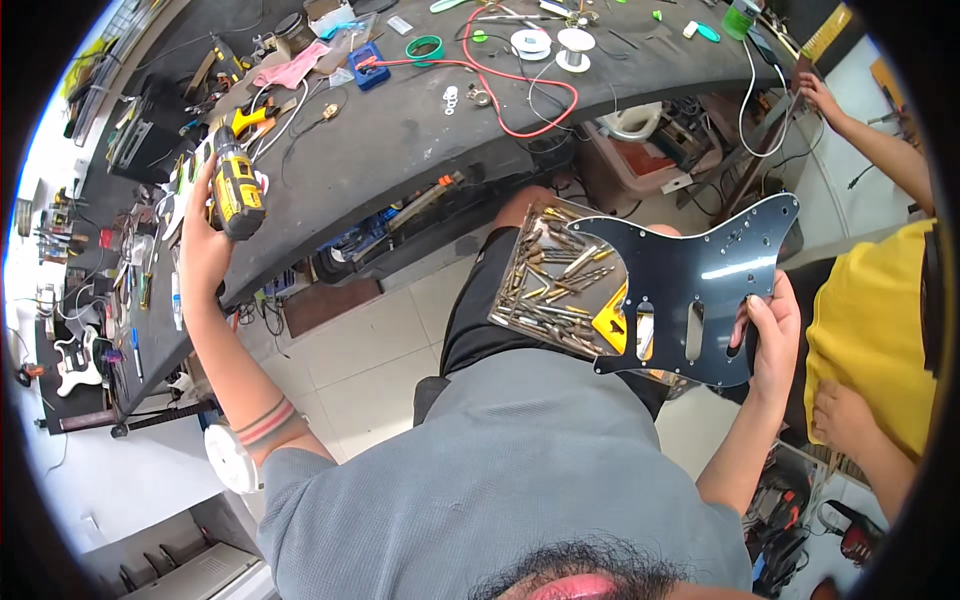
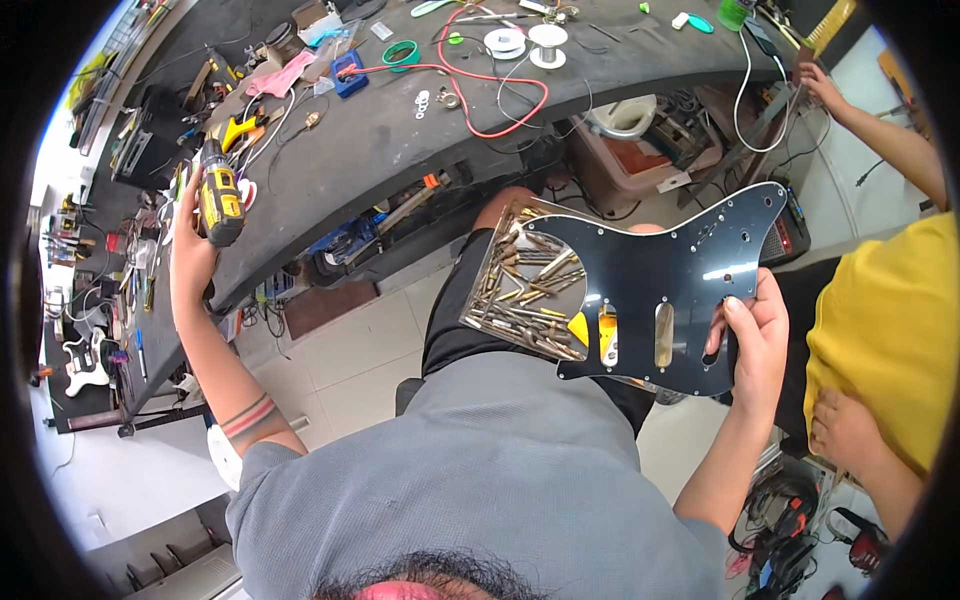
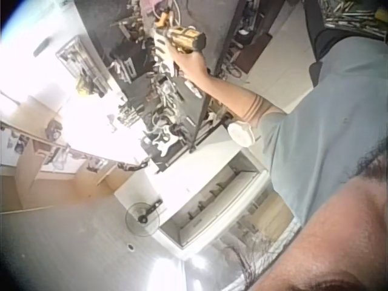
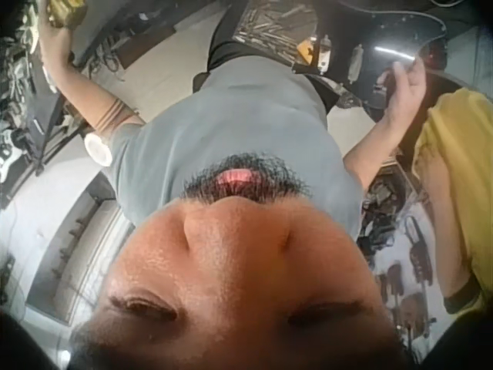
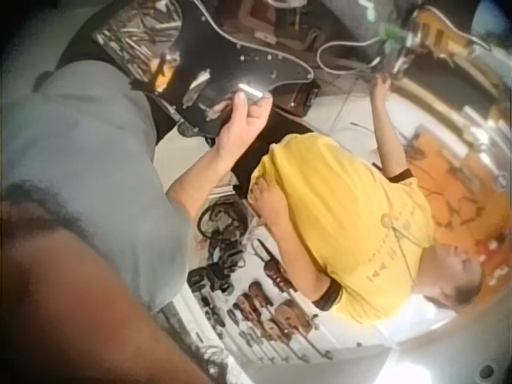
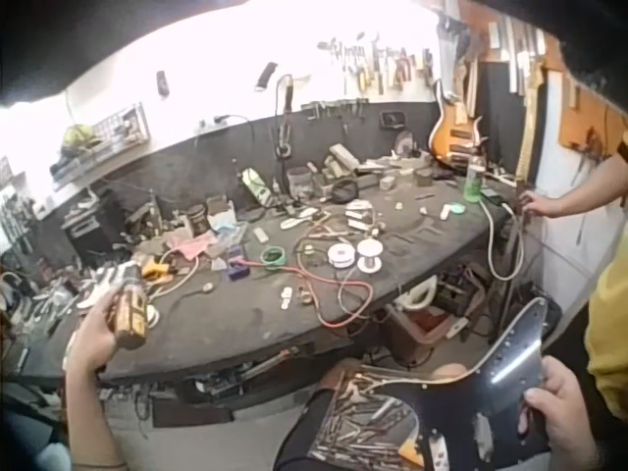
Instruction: The person uses a drill to bore holes into a black guitar pickguard, سپس fits metal potentiometers and a selector switch through the prepared holes by hand.
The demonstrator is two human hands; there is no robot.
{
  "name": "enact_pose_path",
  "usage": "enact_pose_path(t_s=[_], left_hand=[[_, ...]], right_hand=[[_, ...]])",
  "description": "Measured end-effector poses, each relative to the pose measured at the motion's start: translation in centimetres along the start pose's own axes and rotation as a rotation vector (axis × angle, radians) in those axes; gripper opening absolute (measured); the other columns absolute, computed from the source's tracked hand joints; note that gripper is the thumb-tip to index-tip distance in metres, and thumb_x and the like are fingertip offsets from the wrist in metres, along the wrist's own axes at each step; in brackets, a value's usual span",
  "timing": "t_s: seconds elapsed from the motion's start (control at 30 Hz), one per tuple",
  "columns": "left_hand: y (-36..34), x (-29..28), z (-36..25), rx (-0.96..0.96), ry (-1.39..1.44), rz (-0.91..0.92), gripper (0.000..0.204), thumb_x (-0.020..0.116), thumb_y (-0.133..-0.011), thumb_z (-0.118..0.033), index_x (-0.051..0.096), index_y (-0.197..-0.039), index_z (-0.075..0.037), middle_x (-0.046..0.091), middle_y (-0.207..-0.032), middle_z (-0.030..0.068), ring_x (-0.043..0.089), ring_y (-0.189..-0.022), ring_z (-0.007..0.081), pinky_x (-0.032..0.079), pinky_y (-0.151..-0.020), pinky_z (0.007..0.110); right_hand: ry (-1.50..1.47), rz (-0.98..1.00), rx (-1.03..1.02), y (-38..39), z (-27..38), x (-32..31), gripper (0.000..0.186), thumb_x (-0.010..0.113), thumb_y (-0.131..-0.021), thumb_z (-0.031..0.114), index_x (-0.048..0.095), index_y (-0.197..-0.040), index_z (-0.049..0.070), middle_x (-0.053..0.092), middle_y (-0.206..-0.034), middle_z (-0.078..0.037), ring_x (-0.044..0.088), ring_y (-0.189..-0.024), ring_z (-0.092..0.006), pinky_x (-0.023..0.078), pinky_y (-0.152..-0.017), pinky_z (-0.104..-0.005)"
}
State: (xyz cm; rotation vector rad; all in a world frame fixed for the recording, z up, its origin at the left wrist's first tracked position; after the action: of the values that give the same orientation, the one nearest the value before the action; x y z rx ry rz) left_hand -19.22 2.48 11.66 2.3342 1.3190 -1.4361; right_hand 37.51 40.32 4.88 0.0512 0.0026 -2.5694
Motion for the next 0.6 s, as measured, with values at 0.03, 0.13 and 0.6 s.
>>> enact_pose_path(t_s=[0.03,0.13,0.6], left_hand=[[-0.1,0.2,0.7,0.011,-0.006,0.016,0.091,0.082,-0.085,0.001,0.043,-0.166,-0.015,0.057,-0.154,0.0126,0.059,-0.132,0.0216,0.046,-0.113,0.035],[-1.9,1.3,4.5,-0.099,0.063,0.107,0.087,0.078,-0.089,0.001,0.041,-0.167,-0.015,0.064,-0.143,0.0143,0.067,-0.124,0.0221,0.052,-0.106,0.033],[-6.6,3.1,15.7,-0.204,0.122,0.277,0.115,0.053,-0.068,0.026,0.034,-0.170,-0.021,0.048,-0.161,0.0153,0.050,-0.144,0.0275,0.042,-0.119,0.037]], right_hand=[[0.006,-0.006,0.002,0.0,0.0,-0.2,0.026,0.066,-0.099,0.014,0.057,-0.118,-0.001,0.065,-0.080,-0.005,0.059,-0.055,-0.0098,0.049,-0.052,-0.0229],[0.010,-0.053,-0.002,-0.1,0.4,-0.5,0.025,0.066,-0.100,0.016,0.057,-0.117,0.000,0.065,-0.080,-0.006,0.059,-0.053,-0.0111,0.049,-0.050,-0.0231],[-0.220,0.026,0.055,-1.0,-2.6,1.4,0.024,0.066,-0.106,0.012,0.063,-0.124,-0.003,0.072,-0.084,-0.009,0.067,-0.061,-0.0105,0.053,-0.058,-0.0229]])
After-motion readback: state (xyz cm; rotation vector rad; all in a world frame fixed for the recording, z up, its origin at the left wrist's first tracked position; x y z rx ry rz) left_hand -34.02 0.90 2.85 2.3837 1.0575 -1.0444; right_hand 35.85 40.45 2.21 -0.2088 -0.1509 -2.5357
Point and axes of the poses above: each hand's wrist, its own y-axis away from the middle knuckle, its own x-axis out of the palm, z = x × y, the point moved 6 cm from there along -y, towards the middle knuckle
